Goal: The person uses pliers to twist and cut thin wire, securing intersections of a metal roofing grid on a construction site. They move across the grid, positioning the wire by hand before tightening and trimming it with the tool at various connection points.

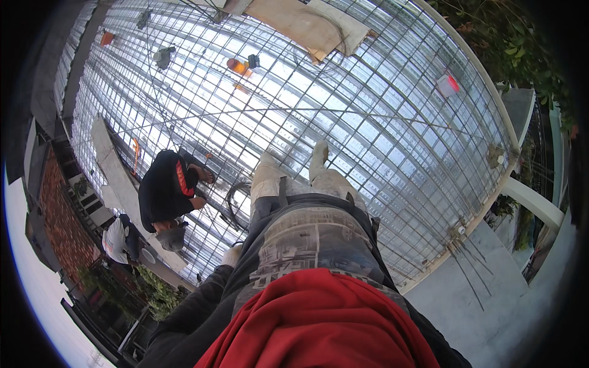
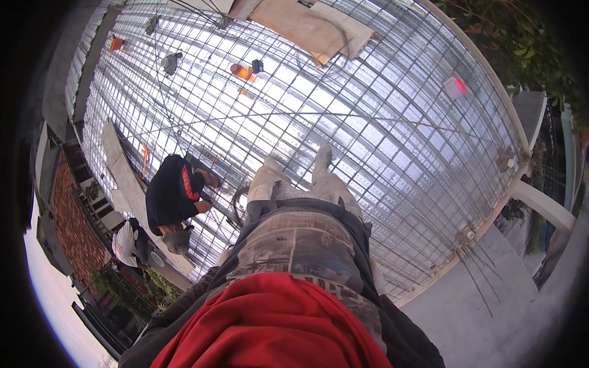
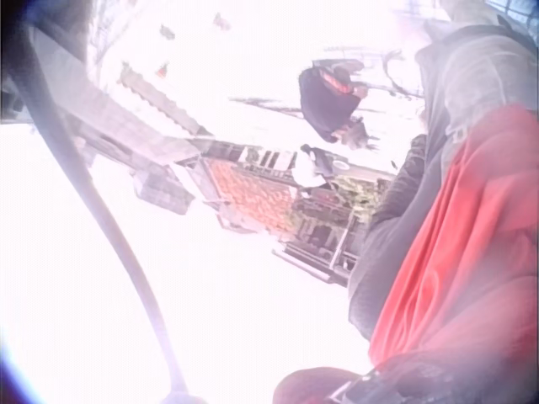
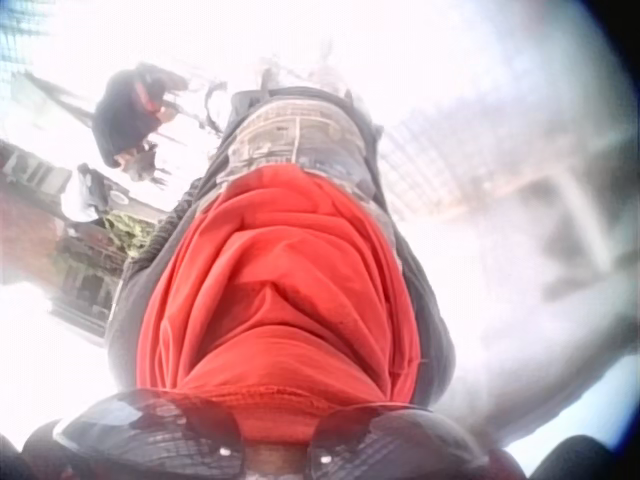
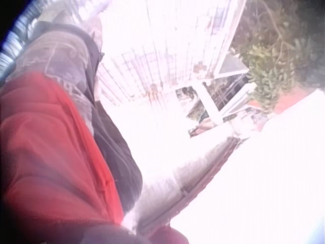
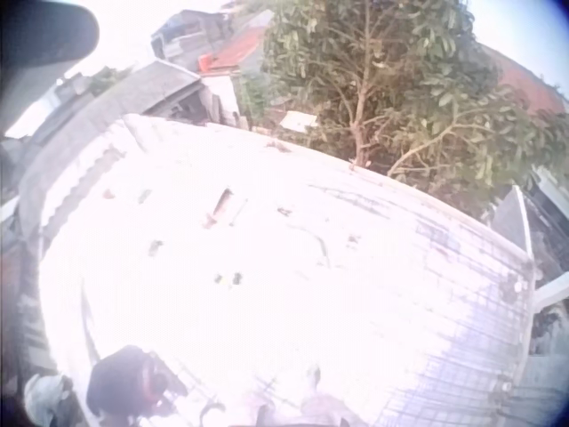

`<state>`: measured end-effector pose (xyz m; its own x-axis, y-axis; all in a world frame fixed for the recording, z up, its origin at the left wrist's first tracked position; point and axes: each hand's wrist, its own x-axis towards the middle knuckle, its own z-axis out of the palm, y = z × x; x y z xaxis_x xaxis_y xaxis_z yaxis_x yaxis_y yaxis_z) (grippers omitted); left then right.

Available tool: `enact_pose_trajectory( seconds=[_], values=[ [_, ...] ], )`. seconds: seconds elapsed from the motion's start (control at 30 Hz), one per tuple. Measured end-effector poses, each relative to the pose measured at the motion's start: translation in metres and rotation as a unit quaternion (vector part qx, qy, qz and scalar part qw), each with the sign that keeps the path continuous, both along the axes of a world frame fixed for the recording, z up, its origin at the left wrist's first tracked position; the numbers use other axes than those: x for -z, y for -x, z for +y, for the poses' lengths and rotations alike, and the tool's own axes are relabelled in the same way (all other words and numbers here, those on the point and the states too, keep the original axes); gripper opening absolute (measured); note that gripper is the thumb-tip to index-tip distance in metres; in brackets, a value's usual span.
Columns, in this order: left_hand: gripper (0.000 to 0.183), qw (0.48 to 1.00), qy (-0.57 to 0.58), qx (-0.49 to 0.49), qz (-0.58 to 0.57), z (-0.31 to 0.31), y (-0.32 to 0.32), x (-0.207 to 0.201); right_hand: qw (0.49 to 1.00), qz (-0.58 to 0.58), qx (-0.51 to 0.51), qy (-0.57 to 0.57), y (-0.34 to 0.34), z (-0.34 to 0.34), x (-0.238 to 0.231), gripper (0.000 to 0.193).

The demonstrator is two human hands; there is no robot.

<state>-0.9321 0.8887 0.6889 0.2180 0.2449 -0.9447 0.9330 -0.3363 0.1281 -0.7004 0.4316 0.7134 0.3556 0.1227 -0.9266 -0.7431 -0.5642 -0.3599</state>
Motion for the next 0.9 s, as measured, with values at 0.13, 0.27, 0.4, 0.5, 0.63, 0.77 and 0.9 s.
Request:
enact_pose_trajectory(
  seconds=[0.13,0.27,0.4,0.5,0.63,0.77,0.9],
  values=[
    [0.049,0.998,-0.049,-0.037,-0.026,-0.026,0.062,0.056,1.0,0.007,0.001,-0.009,-0.007,-0.002,-0.004,0.029],
    [0.048,0.997,0.005,-0.042,-0.063,-0.022,0.082,0.086,1.0,0.009,0.013,-0.006,-0.008,-0.008,-0.013,0.031],
    [0.043,0.999,-0.003,0.024,-0.047,0.019,0.174,0.118,0.998,0.026,0.035,-0.045,-0.012,0.001,-0.024,0.033],
    [0.042,0.998,0.052,0.03,-0.001,0.025,0.168,0.086,0.997,0.026,0.04,-0.054,-0.011,0.0,-0.023,0.034],
    [0.041,0.99,0.125,0.009,0.058,0.036,0.089,-0.003,0.995,0.02,0.054,-0.087,-0.017,-0.006,-0.029,0.035],
    [0.04,0.981,0.161,0.005,0.111,0.06,0.018,-0.095,0.986,0.064,-0.004,-0.153,-0.04,-0.006,-0.027,0.033],
    [0.039,0.977,0.166,0.0,0.134,0.077,-0.016,-0.117,0.98,0.143,-0.104,-0.096,-0.112,0.016,-0.027,0.023]
  ],
)
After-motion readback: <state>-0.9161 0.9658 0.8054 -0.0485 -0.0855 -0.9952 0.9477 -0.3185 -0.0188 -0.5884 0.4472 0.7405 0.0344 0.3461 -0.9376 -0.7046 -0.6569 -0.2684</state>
